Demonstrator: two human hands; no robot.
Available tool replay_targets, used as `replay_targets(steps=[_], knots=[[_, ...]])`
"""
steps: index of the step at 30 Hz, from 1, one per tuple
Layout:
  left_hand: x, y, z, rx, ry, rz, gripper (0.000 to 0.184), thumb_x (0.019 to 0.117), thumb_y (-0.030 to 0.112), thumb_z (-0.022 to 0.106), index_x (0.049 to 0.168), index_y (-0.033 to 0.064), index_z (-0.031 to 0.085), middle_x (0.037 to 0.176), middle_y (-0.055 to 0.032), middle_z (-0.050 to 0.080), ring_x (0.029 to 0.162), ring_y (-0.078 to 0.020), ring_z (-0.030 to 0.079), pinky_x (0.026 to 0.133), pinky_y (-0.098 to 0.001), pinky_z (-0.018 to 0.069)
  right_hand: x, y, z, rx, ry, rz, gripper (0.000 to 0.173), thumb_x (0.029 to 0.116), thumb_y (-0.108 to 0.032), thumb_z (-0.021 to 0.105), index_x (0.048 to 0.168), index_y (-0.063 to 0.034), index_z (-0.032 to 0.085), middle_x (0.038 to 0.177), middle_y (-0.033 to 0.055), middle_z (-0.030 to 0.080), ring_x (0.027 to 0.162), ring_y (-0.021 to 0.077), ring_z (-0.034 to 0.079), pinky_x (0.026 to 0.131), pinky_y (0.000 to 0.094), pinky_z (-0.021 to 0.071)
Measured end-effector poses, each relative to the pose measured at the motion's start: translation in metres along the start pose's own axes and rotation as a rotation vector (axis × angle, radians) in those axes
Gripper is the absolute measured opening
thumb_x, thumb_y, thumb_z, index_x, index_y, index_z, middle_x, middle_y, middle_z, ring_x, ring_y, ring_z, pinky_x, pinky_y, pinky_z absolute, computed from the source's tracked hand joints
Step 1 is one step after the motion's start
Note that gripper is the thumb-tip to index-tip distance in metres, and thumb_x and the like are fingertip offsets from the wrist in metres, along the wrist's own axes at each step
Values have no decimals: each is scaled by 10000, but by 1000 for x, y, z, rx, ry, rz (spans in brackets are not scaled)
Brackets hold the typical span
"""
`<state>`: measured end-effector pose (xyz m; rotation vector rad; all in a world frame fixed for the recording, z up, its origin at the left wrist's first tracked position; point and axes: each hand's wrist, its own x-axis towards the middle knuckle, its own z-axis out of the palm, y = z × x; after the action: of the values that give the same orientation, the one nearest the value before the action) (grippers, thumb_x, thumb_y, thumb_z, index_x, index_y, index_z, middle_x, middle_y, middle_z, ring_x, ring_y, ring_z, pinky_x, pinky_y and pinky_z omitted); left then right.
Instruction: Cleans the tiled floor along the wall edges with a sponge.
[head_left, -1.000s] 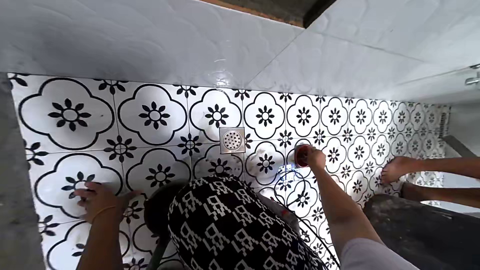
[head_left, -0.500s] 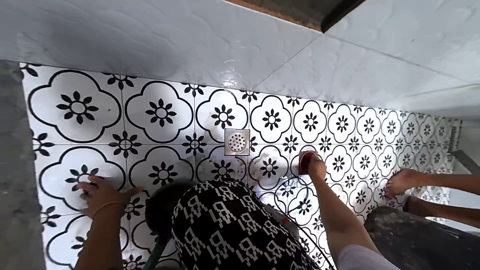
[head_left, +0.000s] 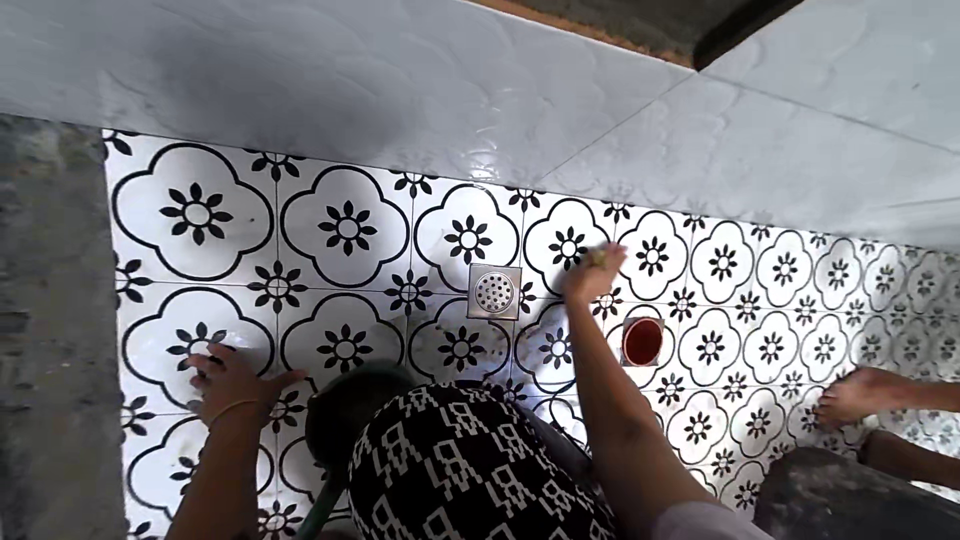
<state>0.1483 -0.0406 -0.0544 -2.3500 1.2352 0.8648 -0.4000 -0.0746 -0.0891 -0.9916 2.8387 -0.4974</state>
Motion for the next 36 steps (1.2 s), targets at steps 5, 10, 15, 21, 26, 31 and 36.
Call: replay_targets(steps=[5, 10, 15, 21, 26, 31, 36], knots=[[-1, 1, -4, -10, -11, -16, 1367, 688, 442, 938, 1622, -16, 51, 1657, -349, 1, 1485, -590, 181, 1094, -792, 236, -104, -143, 58, 186, -206, -435, 536, 1019, -154, 485, 1509, 57, 438, 1600, 250, 387, 1516, 372, 334, 1219, 523, 318], [-5, -1, -2, -45, 18, -18, 1338, 698, 431, 935, 1634, 23, 71, 1681, -297, 1, 1513, -554, 147, 1091, -823, 186, -204, -218, 43, 492, -901, -834, 620, 967, 35, 599, 1553, 6, 397, 1624, 194, 381, 1476, 333, 421, 1194, 500, 366], [-10, -3, -1, -62, -1, -11, 1336, 710, 453, 921, 1636, 28, 58, 1680, -297, -26, 1520, -553, 115, 1098, -820, 169, -90, -134, -59, 388, -662, -516, 417, 1038, 14, 485, 1448, 87, 478, 1386, 307, 584, 1227, 442, 616, 1038, 570, 477], [-9, 2, -5, -38, -28, -32, 1336, 716, 463, 915, 1624, -13, 59, 1672, -318, -9, 1521, -548, 121, 1123, -803, 138, 97, 73, -97, 24, 15, 279, 513, 1079, -245, 436, 1502, 44, 423, 1444, 260, 556, 1350, 345, 550, 1142, 463, 419], [-9, 6, -8, -32, -47, -72, 1344, 713, 472, 914, 1628, -1, 49, 1674, -314, 18, 1525, -537, 123, 1141, -786, 121, 67, 1, -24, -131, -50, 202, 561, 1080, -248, 375, 1555, 48, 333, 1571, 295, 393, 1454, 416, 414, 1192, 538, 334], [-10, 11, -10, -66, -57, -79, 1358, 703, 455, 925, 1628, -2, 43, 1670, -322, -28, 1524, -549, 101, 1141, -790, 105, -56, -151, 46, -61, -140, -189, 583, 1069, -247, 367, 1606, -31, 289, 1657, 245, 271, 1509, 474, 277, 1147, 680, 282], [-11, 9, -9, -120, -38, -77, 1332, 697, 429, 933, 1629, 4, 81, 1671, -320, -12, 1518, -561, 105, 1132, -797, 109, -178, -291, 98, 42, -251, -427, 597, 1029, -183, 454, 1576, 22, 326, 1655, 274, 245, 1506, 485, 275, 1148, 641, 301]])
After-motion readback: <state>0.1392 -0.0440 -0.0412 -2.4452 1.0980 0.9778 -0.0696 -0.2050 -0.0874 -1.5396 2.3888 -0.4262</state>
